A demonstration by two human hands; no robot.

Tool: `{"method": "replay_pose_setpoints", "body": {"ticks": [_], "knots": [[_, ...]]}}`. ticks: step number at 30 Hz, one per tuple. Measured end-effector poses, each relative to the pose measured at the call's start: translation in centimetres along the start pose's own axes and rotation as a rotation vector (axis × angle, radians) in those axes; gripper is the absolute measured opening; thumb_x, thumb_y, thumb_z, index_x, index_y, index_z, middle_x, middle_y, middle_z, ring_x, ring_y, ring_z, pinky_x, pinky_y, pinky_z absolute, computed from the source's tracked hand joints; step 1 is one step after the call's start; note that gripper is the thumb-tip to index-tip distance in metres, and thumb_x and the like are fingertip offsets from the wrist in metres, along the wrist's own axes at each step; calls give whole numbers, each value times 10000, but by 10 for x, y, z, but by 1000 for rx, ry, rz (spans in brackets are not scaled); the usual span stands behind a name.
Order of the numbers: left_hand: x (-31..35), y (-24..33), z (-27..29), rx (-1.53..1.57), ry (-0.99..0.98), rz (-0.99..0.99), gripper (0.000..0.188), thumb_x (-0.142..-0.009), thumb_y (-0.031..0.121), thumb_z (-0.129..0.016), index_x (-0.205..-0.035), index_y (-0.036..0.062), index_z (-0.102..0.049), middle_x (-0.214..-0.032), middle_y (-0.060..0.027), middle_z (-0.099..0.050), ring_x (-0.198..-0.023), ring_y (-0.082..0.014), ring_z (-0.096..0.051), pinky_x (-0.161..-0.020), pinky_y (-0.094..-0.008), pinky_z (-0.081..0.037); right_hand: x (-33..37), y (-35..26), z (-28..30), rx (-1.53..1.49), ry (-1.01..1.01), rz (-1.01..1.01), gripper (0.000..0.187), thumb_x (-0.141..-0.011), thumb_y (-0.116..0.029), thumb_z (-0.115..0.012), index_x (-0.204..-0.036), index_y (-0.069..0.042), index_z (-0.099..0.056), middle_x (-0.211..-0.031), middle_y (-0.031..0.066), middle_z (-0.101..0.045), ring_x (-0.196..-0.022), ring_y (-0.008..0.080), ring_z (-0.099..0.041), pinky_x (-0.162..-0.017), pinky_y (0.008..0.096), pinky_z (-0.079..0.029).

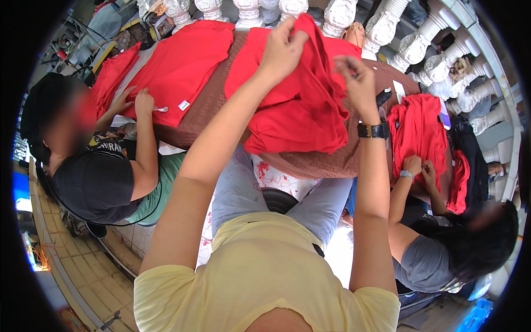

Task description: The person is using shears to trim excess material and threads from the necklines of red t-shirts at a table.

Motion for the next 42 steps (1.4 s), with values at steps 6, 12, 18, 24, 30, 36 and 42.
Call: {"method": "replay_pose_setpoints", "body": {"ticks": [6, 12, 18, 24, 30, 36, 42], "knots": [[-32, 35, 22, 359, -92, -105, 251, -970, 39, -562, -1211, -21, -594, -1128, -26, -673, -1031, -99, -609, -909, -276, -478, -20, -74, 15, 77, 118, 283, 301, -922, -227, -744, -1103, 10, -707, -934, 70, -724, -841, 117, -624, -757, 287, -499], [-39, 49, 24, 260, -171, 7, 275, -921, -51, -567, -1183, 1, -630, -1110, 3, -674, -989, -92, -613, -838, -241, -485, -58, -35, 5, 352, 145, 276, 346, -922, -293, -744, -1088, 10, -735, -875, 68, -718, -789, 113, -599, -731, 280, -496], [-50, 25, 89, 49, -159, -95, 191, -938, 18, -659, -1127, 23, -689, -903, 45, -575, -835, -37, -510, -751, -205, -409, -59, -80, 51, -61, 24, 197, 217, -993, -246, -667, -1035, -36, -705, -820, -28, -632, -727, 54, -534, -664, 231, -443], [26, -19, 73, 153, -71, 212, 183, -900, 94, -746, -1061, 8, -757, -725, 19, -657, -655, -46, -601, -613, -196, -466, 54, -68, -64, 337, 18, 194, 401, -786, -331, -846, -904, -45, -590, -743, 44, -586, -689, 195, -609, -621, 343, -493], [49, -37, 61, 41, -128, 421, 140, -1012, 86, -581, -1087, -12, -650, -843, -82, -713, -782, -110, -702, -704, -246, -570, 87, 9, -58, 517, 145, 57, 302, -741, -113, -770, -965, -47, -578, -842, 136, -670, -750, 364, -659, -651, 453, -515], [45, -35, 79, -97, 33, 188, 167, -1006, 85, -564, -1120, -22, -624, -882, -92, -724, -802, -131, -706, -735, -268, -569, 59, -1, -19, 295, 64, 4, 222, -851, -106, -765, -1008, 40, -709, -799, 116, -659, -644, 121, -539, -611, 295, -451], [16, -19, 53, 471, -61, 385, 414, -991, 54, -584, -1388, -27, -498, -1208, -99, -658, -1094, -137, -635, -936, -304, -524, 12, -24, 13, 281, 128, 96, 293, -989, -230, -662, -1076, 48, -697, -892, 122, -704, -759, 111, -562, -743, 307, -490]]}}
Point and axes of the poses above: each hand's wrist, its own x-axis away from the middle knuckle, its own z-axis out of the back of the hand, y = z × x, the point moved 7 cm from there along -x, towards the middle knuckle
